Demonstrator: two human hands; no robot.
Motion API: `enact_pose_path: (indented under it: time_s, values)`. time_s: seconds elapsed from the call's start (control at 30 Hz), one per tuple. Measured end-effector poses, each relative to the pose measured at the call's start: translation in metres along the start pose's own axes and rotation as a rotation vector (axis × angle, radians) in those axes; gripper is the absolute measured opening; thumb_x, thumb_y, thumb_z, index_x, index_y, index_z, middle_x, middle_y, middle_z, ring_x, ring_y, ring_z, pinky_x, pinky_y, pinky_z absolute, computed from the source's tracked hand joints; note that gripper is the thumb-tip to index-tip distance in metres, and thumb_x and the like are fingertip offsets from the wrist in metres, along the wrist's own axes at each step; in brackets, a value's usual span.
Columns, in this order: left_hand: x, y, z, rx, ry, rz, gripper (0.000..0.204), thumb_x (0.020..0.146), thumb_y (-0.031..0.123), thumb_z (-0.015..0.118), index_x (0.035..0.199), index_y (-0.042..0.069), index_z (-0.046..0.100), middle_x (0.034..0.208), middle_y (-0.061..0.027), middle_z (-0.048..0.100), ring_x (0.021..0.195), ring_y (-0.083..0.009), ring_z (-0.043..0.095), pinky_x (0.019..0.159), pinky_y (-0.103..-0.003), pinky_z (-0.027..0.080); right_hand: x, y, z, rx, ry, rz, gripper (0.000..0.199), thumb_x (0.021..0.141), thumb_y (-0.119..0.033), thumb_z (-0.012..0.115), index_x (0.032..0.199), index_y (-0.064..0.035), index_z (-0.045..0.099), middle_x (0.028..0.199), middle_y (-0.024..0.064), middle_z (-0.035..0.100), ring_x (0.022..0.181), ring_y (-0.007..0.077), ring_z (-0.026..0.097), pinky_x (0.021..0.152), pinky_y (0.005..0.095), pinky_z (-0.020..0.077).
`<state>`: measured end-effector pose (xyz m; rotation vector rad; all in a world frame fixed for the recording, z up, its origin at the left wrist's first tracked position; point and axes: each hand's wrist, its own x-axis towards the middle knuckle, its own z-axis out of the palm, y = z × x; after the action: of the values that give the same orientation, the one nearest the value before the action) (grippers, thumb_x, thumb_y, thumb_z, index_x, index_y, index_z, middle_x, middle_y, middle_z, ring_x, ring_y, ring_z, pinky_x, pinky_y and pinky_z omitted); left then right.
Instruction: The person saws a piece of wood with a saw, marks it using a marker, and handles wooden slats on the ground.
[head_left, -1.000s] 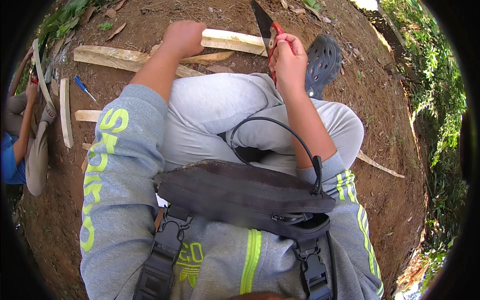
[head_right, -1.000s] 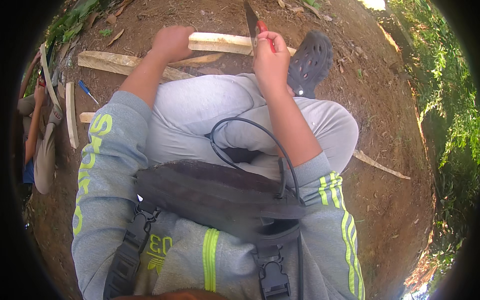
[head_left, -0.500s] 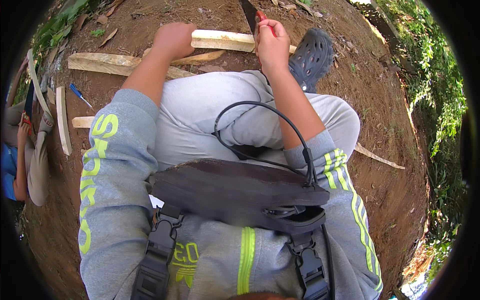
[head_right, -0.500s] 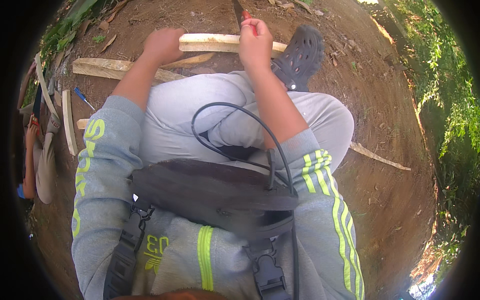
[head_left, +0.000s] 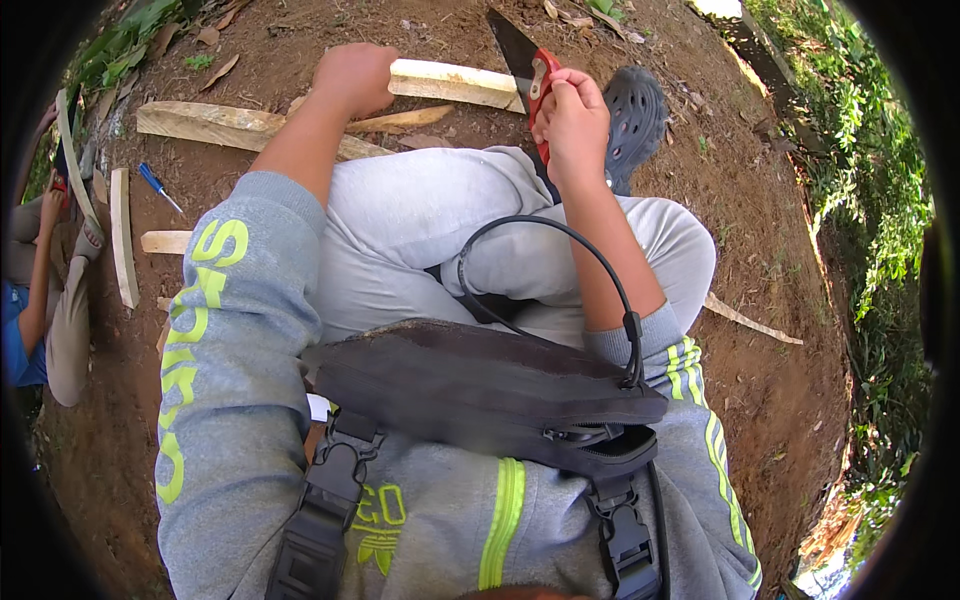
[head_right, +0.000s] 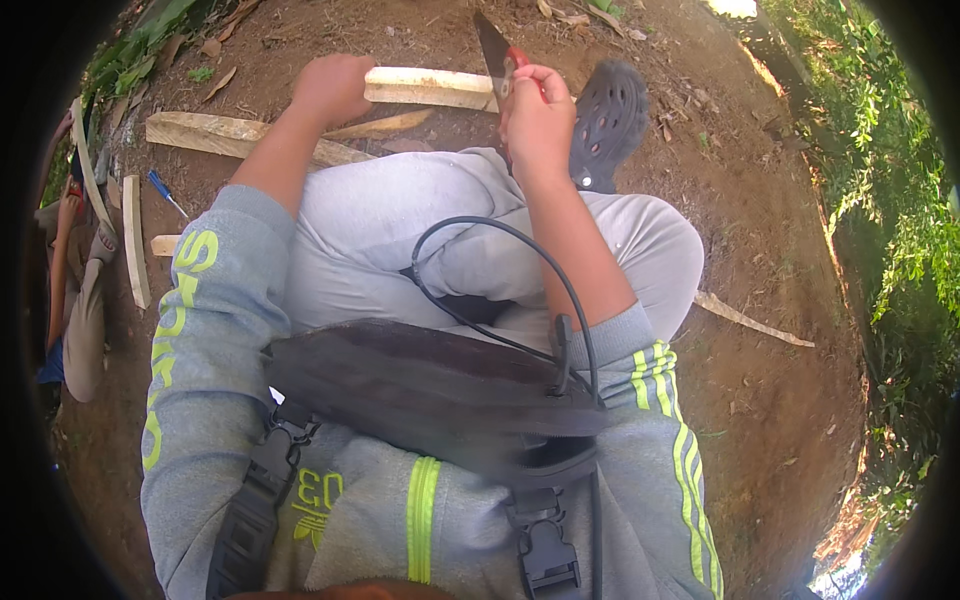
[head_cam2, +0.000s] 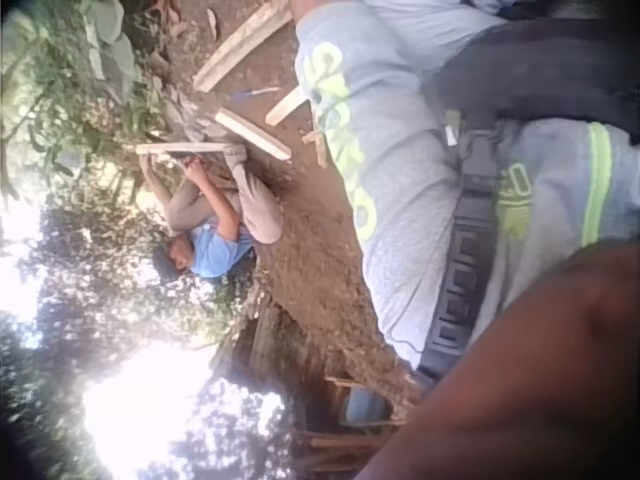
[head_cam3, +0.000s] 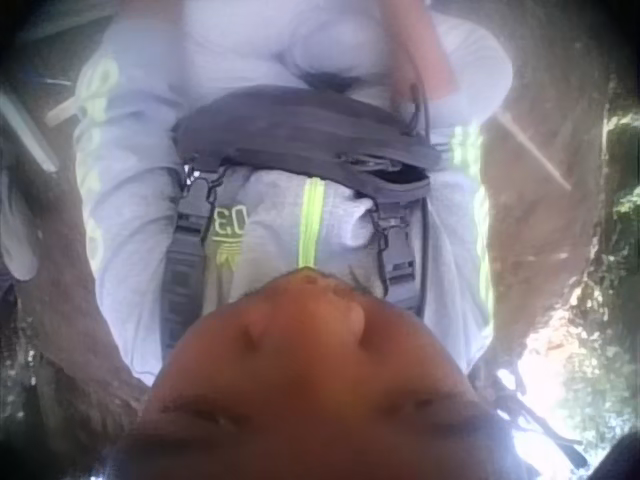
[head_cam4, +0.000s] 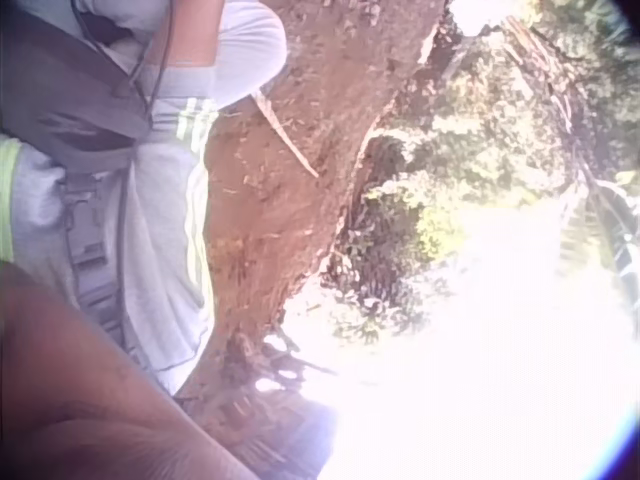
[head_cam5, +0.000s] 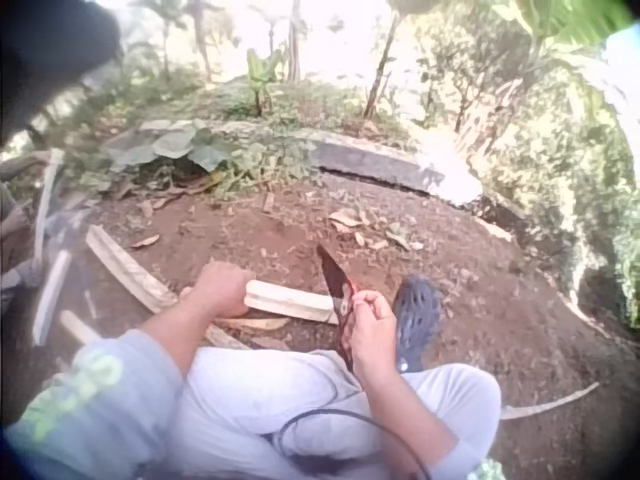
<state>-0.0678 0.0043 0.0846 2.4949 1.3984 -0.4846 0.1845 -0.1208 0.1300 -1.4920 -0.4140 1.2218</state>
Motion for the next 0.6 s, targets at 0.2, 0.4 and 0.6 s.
enact_pose_path:
  time_s: [0.2, 0.4, 0.6]
  values:
    - [0.002, -0.002, 0.000, -0.004, 0.019, 0.023, 0.030, 0.084, 0.018, 0.075, 0.113, 0.012, 0.074, 0.108, -0.0119, 0.077, 0.105, -0.0334, 0.074, 0.090, -0.049, 0.060, -0.007, -0.008, 0.006, 0.014, -0.058, -0.174, 0.008, 0.108, -0.010, 0.052, 0.110, -0.0070, 0.059, 0.066, -0.0028, 0.047, 0.048, 0.0067, 0.039, 0.044, 0.0280, 0.0361]
    - [0.004, -0.002, 0.001, -0.018, 0.016, 0.030, 0.032, 0.083, 0.018, 0.074, 0.114, 0.011, 0.073, 0.107, -0.0138, 0.077, 0.105, -0.0348, 0.073, 0.090, -0.050, 0.059, 0.027, 0.020, 0.015, -0.052, -0.026, -0.104, 0.007, 0.108, -0.010, 0.053, 0.111, -0.0066, 0.059, 0.067, -0.0028, 0.048, 0.049, 0.0075, 0.040, 0.045, 0.0284, 0.0364]
    - [0.003, -0.001, 0.002, 0.034, 0.009, 0.021, 0.031, 0.085, 0.020, 0.076, 0.115, 0.013, 0.074, 0.109, -0.0106, 0.079, 0.106, -0.0303, 0.076, 0.091, -0.047, 0.062, 0.003, 0.015, 0.003, -0.084, -0.072, -0.084, 0.008, 0.107, -0.010, 0.053, 0.111, -0.0057, 0.058, 0.066, -0.0020, 0.049, 0.048, 0.0080, 0.040, 0.044, 0.0276, 0.0349]
